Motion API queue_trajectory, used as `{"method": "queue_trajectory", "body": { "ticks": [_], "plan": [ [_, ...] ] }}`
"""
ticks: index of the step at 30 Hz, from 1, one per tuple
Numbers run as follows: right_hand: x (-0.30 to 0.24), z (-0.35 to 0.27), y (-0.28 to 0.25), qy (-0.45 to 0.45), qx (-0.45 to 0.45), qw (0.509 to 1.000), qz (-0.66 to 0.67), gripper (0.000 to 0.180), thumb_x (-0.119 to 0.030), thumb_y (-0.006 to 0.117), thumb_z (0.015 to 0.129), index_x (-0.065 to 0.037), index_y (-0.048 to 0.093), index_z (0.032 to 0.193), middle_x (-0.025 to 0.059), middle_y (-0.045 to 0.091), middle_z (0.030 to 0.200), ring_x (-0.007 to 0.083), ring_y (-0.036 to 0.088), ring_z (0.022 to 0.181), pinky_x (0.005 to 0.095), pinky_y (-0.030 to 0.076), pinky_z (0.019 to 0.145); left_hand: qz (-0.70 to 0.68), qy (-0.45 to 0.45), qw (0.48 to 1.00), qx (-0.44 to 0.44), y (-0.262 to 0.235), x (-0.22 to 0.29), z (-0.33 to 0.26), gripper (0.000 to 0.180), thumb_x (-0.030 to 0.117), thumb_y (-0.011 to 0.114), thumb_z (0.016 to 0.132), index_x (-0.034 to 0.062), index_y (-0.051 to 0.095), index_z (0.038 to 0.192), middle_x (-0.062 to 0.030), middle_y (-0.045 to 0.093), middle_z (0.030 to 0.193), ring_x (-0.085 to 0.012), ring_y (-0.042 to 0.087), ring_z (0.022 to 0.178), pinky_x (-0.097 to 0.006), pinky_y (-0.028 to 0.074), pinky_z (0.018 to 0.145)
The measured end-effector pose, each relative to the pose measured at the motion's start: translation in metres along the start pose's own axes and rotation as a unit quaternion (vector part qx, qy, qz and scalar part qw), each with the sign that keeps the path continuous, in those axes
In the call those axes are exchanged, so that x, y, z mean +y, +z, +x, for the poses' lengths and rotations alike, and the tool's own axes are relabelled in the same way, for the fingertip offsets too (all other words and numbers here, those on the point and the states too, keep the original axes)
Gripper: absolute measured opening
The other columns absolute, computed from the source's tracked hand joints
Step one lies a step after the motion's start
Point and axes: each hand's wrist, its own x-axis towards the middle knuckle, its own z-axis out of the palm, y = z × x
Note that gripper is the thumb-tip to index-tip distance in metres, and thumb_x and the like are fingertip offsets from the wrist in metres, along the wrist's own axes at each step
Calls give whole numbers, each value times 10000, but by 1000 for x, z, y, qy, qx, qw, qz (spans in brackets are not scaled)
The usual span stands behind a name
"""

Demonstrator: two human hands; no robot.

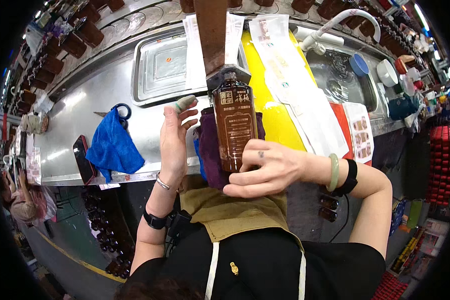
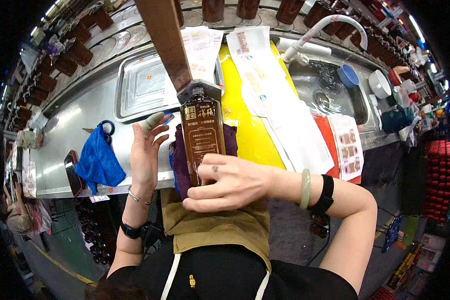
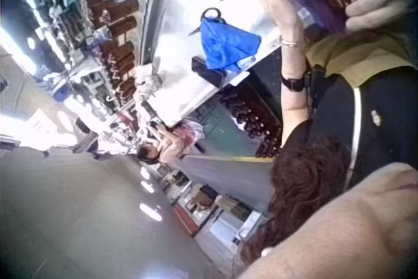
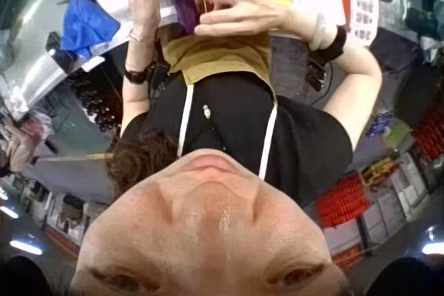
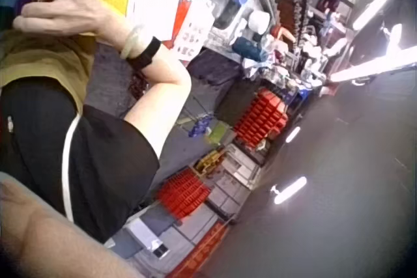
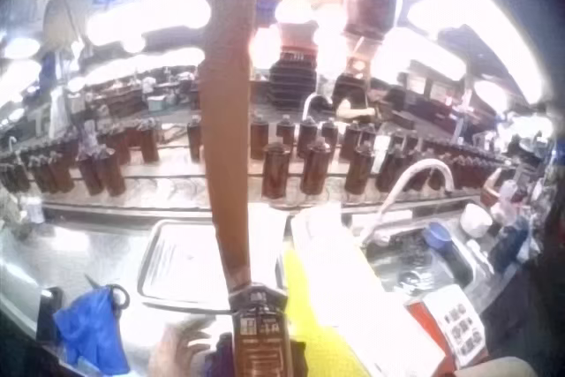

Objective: Applying and smoothing out labels on liquor bottles using a hand scraper tool.

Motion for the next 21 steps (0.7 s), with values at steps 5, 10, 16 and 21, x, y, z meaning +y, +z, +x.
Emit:
{"method": "queue_trajectory", "body": {
  "ticks": [5,10,16,21],
  "plan": [
    [66,-12,12,319,227,913,-119,258,-135,764,901,-49,683,1131,104,733,1000,315,686,918,405,512,836,33,56,998,24,11,-3,-1,649,513,250,1157,7,544,1436,-141,599,1431,-232,565,1265,-418,450,1069],
    [19,9,16,415,314,852,53,242,-93,767,915,-49,676,1135,149,720,995,331,711,869,407,558,765,144,156,977,14,13,2,-6,722,572,206,1138,4,502,1472,-148,560,1462,-247,538,1323,-435,457,1090],
    [64,1,-7,365,243,879,-190,178,-72,743,868,-91,729,1044,58,692,886,275,676,847,410,501,777,252,286,924,16,22,1,-4,841,673,171,1092,9,492,1496,-150,465,1542,-259,501,1378,-437,440,1121],
    [46,23,-4,254,121,951,-127,193,-105,756,842,-134,740,1032,27,690,887,234,684,852,355,516,783,264,293,919,23,24,1,-4,864,703,182,1077,20,504,1497,-158,445,1560,-263,490,1392,-433,433,1126]
  ]
}}
